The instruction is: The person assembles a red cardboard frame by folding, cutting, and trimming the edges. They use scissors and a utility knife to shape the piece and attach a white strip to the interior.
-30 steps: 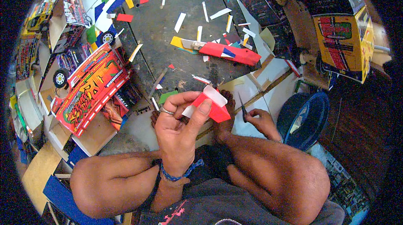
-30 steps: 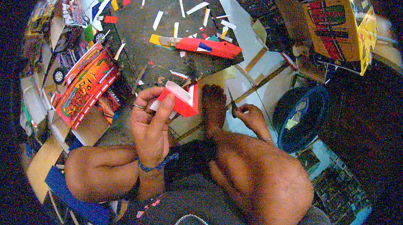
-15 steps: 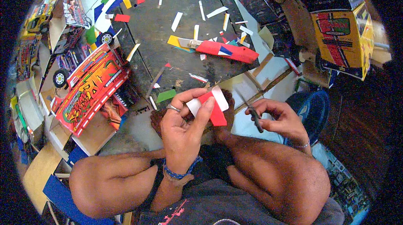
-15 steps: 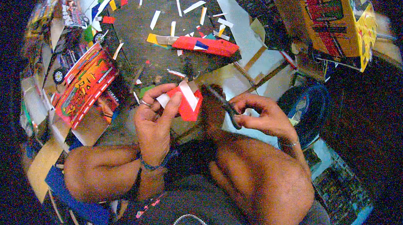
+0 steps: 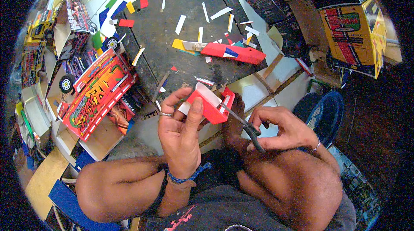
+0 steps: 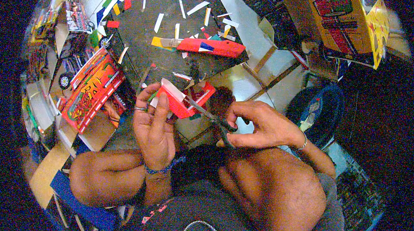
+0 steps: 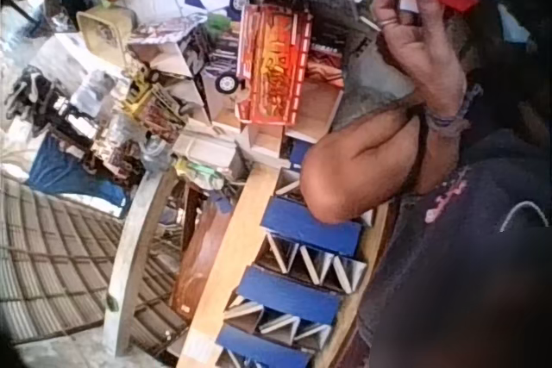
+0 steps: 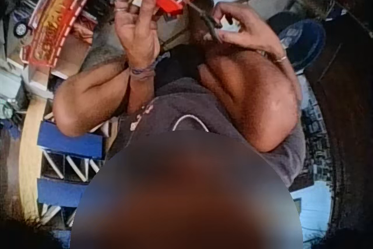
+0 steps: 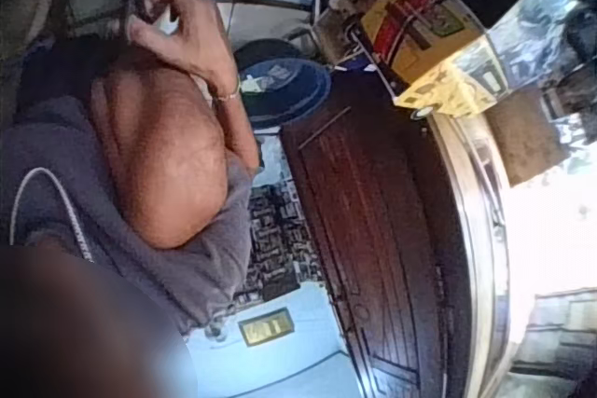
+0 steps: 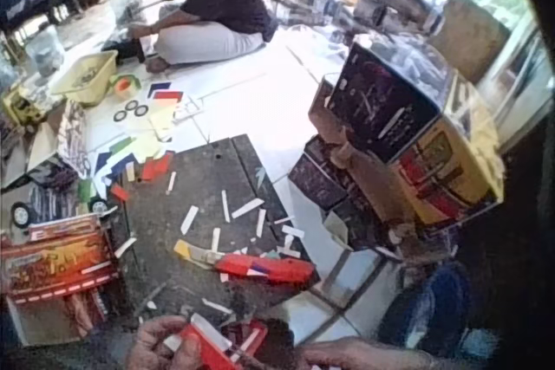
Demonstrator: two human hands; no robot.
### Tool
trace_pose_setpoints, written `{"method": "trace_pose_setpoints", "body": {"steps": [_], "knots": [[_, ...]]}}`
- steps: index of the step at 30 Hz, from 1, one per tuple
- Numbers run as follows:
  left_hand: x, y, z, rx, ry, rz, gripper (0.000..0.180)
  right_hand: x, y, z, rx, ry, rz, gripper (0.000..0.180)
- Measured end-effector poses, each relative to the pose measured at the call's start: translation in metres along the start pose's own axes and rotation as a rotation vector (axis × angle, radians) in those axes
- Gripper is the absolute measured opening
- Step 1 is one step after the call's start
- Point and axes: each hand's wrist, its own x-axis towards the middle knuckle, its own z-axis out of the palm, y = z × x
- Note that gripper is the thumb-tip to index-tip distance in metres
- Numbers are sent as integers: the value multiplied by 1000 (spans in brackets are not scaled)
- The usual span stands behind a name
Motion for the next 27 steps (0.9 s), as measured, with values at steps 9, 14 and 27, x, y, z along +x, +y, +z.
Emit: {"method": "trace_pose_setpoints", "body": {"steps": [9,14,27], "knots": [[-2,-9,-4,-18,-16,-44,31,2,6,2,21,-20,-60,33],[-3,-15,-7,-11,-53,-23,30,1,5,-1,-1,-27,-51,34],[-3,-16,-3,-143,19,-24,29,3,1,-4,13,-95,15,33]]}}
